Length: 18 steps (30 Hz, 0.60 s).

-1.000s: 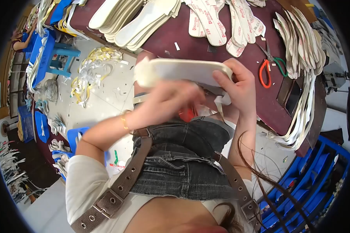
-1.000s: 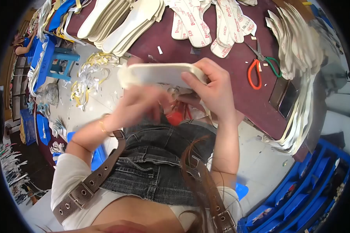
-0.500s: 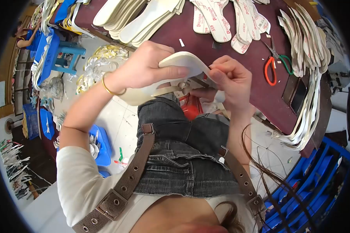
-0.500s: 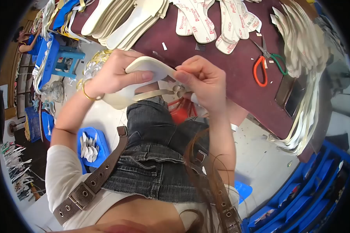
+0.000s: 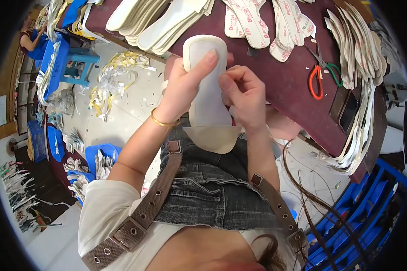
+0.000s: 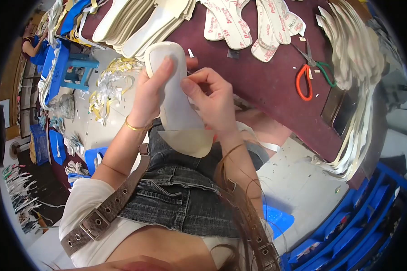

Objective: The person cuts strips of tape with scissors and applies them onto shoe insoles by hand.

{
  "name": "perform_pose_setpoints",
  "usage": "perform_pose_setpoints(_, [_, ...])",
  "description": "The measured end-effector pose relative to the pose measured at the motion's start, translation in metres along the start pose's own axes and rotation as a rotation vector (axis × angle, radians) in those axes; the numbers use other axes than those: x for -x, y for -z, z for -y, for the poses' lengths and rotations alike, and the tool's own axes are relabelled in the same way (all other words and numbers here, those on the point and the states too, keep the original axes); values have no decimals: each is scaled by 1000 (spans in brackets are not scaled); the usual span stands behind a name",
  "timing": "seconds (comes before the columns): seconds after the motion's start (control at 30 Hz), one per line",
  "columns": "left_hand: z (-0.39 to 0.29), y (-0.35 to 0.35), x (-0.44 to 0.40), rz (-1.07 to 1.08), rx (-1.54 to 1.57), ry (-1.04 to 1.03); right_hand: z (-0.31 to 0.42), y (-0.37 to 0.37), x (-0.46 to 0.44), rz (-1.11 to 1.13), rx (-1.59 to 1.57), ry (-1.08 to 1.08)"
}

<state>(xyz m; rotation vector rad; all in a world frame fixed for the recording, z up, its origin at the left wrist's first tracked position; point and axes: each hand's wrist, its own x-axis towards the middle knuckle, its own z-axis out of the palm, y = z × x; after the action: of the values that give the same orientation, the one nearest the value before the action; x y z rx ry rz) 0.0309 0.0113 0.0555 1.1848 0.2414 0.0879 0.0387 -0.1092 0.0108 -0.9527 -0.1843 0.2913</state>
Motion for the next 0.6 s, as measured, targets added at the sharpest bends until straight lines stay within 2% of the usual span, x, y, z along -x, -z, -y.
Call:
perform_pose_setpoints(0.07, [8, 17, -7, 64, -108, 14, 3, 8, 2, 3, 52, -34])
perform_pose_setpoints(0.13, [8, 23, -12, 127, -216, 23, 3, 15, 14, 34, 165, -293])
perform_pose_setpoints(0.17, [8, 23, -14, 107, -214, 52, -7, 20, 19, 64, 325, -253])
perform_pose_setpoints(0.2, [7, 22, -15, 87, -212, 81, -10, 19, 19, 67, 327, -255])
perform_pose_setpoints(0.27, [8, 26, -21, 155, -213, 151, -16, 14, 22, 69, 1002, 93])
perform_pose_setpoints(0.33, [10, 27, -26, 237, -227, 224, -13, 16, 13, 116, 934, 64])
perform_pose_setpoints(0.4, [13, 24, -32, 563, 268, 182, 1, 13, -2, 127, 579, -9])
perform_pose_setpoints(0.43, [14, 14, -14, 528, 216, 181, 12, 0, -10, -21, 199, 26])
perform_pose_setpoints(0.47, [14, 16, -9, 525, 212, 183, 21, 2, -11, -21, 195, 25])
perform_pose_setpoints(0.53, [19, 25, -7, 501, 148, 111, 38, 22, -11, 150, 265, -353])
perform_pose_setpoints(0.6, [27, 28, -13, 414, 275, 80, 33, 41, -5, 131, 217, -337])
